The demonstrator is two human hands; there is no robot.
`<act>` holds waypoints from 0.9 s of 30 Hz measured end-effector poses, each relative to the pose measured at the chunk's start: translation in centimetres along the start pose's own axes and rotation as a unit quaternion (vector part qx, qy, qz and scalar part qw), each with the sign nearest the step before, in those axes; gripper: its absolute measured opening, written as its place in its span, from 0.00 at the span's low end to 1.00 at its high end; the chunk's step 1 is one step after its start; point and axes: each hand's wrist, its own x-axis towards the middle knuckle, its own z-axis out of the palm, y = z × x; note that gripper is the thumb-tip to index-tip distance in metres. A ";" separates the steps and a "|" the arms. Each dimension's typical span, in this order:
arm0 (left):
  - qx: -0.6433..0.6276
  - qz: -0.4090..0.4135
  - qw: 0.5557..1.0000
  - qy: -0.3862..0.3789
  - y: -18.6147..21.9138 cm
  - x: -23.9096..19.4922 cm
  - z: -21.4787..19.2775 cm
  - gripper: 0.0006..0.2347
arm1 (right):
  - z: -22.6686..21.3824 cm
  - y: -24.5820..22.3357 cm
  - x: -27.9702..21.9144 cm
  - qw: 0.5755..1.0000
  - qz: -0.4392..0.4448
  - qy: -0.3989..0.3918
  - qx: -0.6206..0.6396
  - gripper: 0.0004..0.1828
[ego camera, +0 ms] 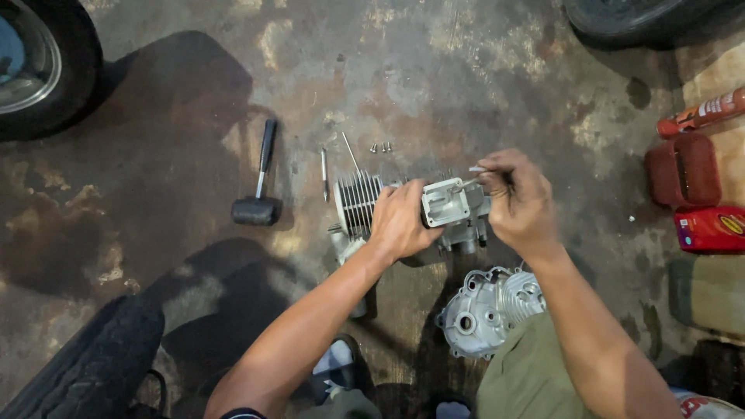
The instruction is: Assembling a motorcycle engine by fitting the cylinder block onto the crankcase and using a rubber mallet to seat it.
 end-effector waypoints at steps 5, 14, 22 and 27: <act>0.003 0.005 1.000 0.008 0.3 0.1 -0.4 0.32 | 0.0 0.1 -0.2 0.999 -0.026 -0.024 -0.041 0.02; 0.000 0.000 1.000 0.019 0.4 0.0 -0.3 0.30 | 0.4 1.5 -1.1 0.996 -0.073 -0.048 -0.003 0.01; -0.014 -0.012 1.000 0.010 0.5 0.1 -0.2 0.31 | 0.3 1.4 -1.1 0.995 -0.084 -0.043 -0.024 0.03; -0.002 -0.011 1.000 0.009 0.0 0.1 0.3 0.31 | -0.8 0.1 0.0 0.991 -0.106 -0.061 -0.053 0.04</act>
